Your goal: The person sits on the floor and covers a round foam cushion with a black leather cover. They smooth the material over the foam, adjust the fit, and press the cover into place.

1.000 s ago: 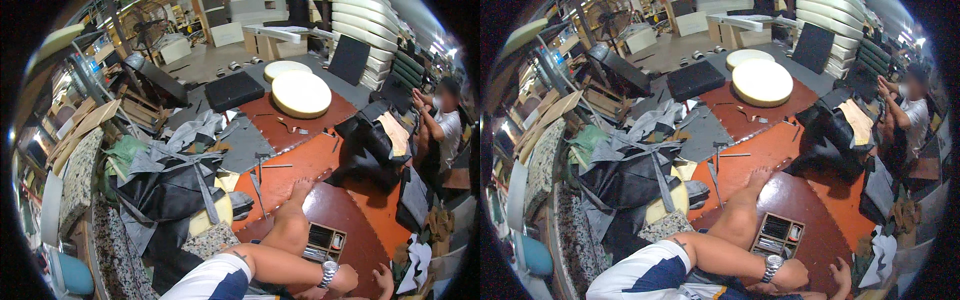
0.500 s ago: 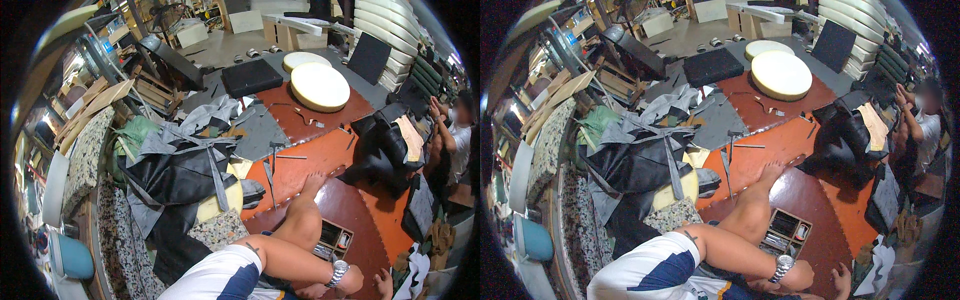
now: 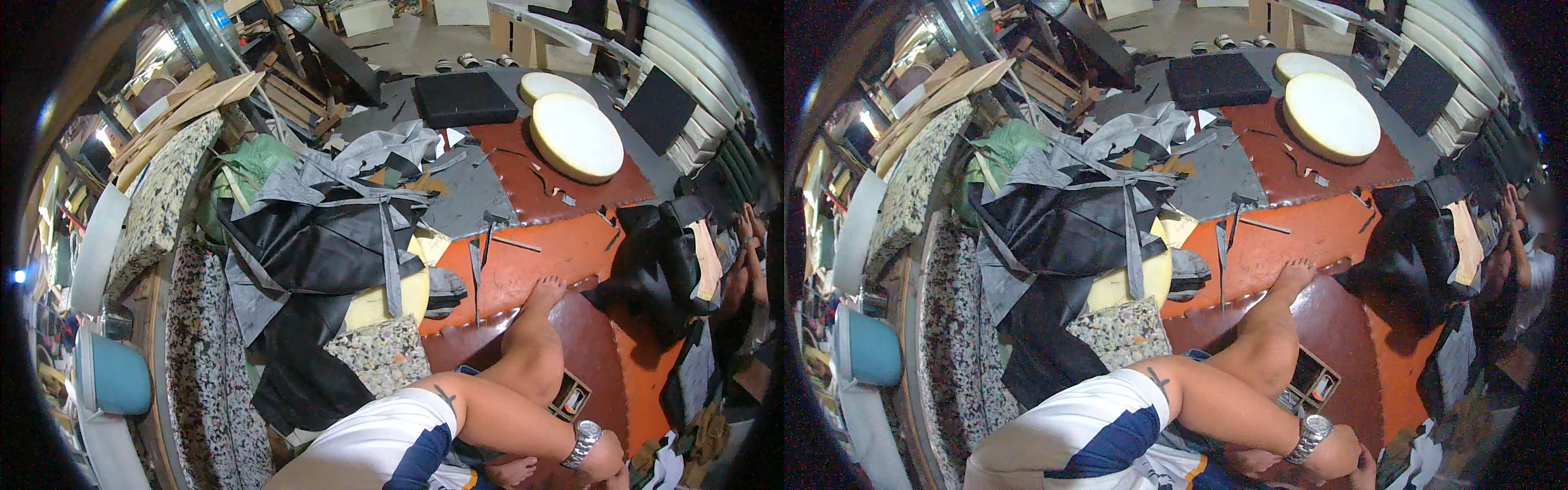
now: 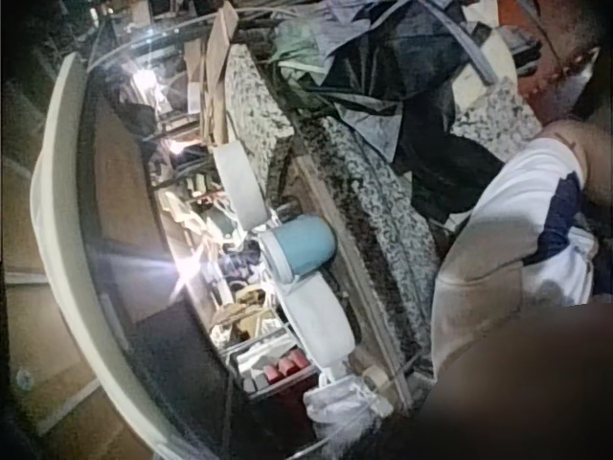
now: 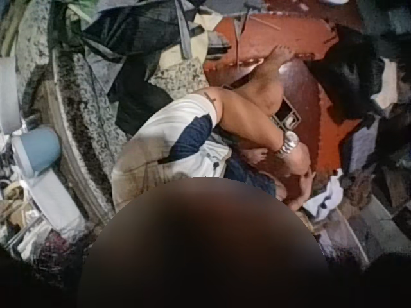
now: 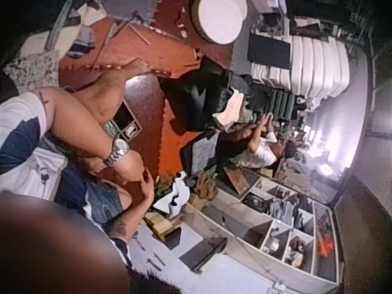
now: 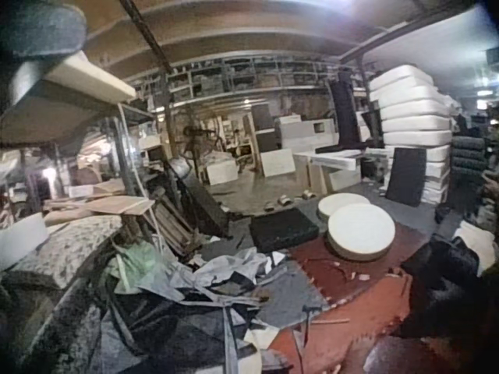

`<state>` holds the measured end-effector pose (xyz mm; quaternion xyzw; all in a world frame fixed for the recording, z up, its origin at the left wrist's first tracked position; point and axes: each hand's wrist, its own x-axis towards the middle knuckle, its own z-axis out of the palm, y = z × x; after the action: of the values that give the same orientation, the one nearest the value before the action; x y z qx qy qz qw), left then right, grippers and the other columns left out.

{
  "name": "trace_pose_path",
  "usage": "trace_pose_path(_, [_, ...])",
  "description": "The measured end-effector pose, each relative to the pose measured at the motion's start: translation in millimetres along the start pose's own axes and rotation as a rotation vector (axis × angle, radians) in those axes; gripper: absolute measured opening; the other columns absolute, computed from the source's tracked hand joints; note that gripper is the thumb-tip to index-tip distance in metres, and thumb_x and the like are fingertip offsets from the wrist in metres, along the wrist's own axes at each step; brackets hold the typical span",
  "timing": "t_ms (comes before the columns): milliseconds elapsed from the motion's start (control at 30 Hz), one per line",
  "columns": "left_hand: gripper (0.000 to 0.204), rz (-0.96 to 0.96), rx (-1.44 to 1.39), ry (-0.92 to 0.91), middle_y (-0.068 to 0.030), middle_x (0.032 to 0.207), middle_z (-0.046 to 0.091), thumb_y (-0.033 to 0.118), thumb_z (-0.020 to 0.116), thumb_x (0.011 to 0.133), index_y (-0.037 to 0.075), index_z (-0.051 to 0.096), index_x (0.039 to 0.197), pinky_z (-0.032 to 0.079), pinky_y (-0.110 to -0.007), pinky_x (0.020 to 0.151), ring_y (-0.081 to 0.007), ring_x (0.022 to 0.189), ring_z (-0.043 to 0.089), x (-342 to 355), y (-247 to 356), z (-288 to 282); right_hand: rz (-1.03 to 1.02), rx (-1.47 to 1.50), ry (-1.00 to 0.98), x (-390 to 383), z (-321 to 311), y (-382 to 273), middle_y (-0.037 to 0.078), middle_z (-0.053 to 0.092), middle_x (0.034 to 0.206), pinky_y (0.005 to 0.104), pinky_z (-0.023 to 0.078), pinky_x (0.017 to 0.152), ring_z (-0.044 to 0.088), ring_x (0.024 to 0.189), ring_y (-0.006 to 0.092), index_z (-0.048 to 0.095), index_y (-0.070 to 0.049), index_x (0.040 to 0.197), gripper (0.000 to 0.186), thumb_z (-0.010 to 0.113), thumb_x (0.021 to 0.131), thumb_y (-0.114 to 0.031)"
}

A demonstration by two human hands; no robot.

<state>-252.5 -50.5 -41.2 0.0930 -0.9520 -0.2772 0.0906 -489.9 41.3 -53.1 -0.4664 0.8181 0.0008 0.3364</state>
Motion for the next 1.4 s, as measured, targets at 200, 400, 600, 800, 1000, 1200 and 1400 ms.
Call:
trace_pose_path(200, [0.038, 0.054, -0.218, -0.046, -0.0145, 0.085, 0.076, 0.031, 0.082, 0.074, 0.009, 0.078, 0.104, 0.060, -0.049, 0.074, -0.0382, 0.084, 0.075, -56, -5, -140, -0.069, 0.394, 0.003, 50, -1, -24, 0.013, 0.063, 0.119, 0.0353, 0.051, 0.078, 0.060, 0.097, 0.0234, 0.061, -0.005, 0.142, 0.047, 0.065, 0.105, -0.034])
trace_pose_path(400, [0.042, -0.217, -0.377, 0.575, -0.0203, 0.097, 0.076, 0.025, 0.079, 0.084, 0.005, 0.072, 0.120, 0.060, -0.046, 0.084, -0.0400, 0.095, 0.075, -117, -92, -231, -0.050, 0.751, 0.000, 106, 62, -75, 0.005, 0.072, 0.101, 0.0312, 0.055, 0.063, 0.067, 0.077, 0.0141, 0.060, -0.005, 0.143, 0.043, 0.066, 0.106, -0.026])
trace_pose_path(600, [0.052, -0.924, -0.085, 0.505, -0.0254, 0.086, 0.073, 0.050, 0.066, 0.100, -0.001, 0.074, 0.091, 0.056, -0.049, 0.069, -0.0420, 0.075, 0.071, -241, -255, -152, 0.093, 0.813, -0.149, 129, 173, -34, 0.003, 0.068, 0.090, 0.0337, 0.049, 0.056, 0.063, 0.070, 0.0140, 0.062, -0.005, 0.138, 0.040, 0.068, 0.105, -0.026])
trace_pose_path(800, [0.063, -1.137, 0.009, -0.392, -0.0284, 0.118, 0.074, 0.056, 0.059, 0.097, 0.002, 0.071, 0.128, 0.056, -0.055, 0.090, -0.0418, 0.105, 0.073, -358, -308, -58, 0.196, 0.582, 0.046, 126, 212, 15, 0.009, 0.075, 0.097, 0.0352, 0.056, 0.075, 0.070, 0.085, 0.0221, 0.072, -0.002, 0.121, 0.032, 0.073, 0.101, -0.027])
trace_pose_path(1000, [0.057, -1.192, 0.034, -0.438, -0.0298, 0.120, 0.072, 0.046, 0.056, 0.099, 0.001, 0.069, 0.131, 0.053, -0.058, 0.095, -0.0422, 0.107, 0.072, -375, -296, -45, 0.120, 0.147, 0.042, 93, 242, -11, 0.027, 0.076, 0.113, 0.0487, 0.056, 0.096, 0.073, 0.110, 0.0437, 0.070, 0.001, 0.126, 0.039, 0.072, 0.097, -0.024])
trace_pose_path(1200, [0.051, -1.233, 0.080, -0.410, -0.0311, 0.123, 0.071, 0.037, 0.054, 0.100, 0.000, 0.067, 0.134, 0.049, -0.061, 0.100, -0.0425, 0.109, 0.070, -379, -285, -36, 0.264, 0.076, 0.262, 70, 241, -61, 0.035, 0.073, 0.102, 0.0598, 0.055, 0.090, 0.070, 0.099, 0.0537, 0.072, 0.005, 0.114, 0.035, 0.070, 0.096, -0.025])
trace_pose_path(1400, [0.047, -1.294, 0.127, -0.290, -0.0325, 0.125, 0.070, 0.027, 0.051, 0.102, -0.001, 0.065, 0.137, 0.046, -0.064, 0.105, -0.0429, 0.111, 0.069, -383, -269, -45, 0.241, 0.115, 0.451, 80, 199, -67, 0.033, 0.074, 0.098, 0.0596, 0.055, 0.088, 0.072, 0.097, 0.0520, 0.073, 0.005, 0.104, 0.029, 0.070, 0.096, -0.023])
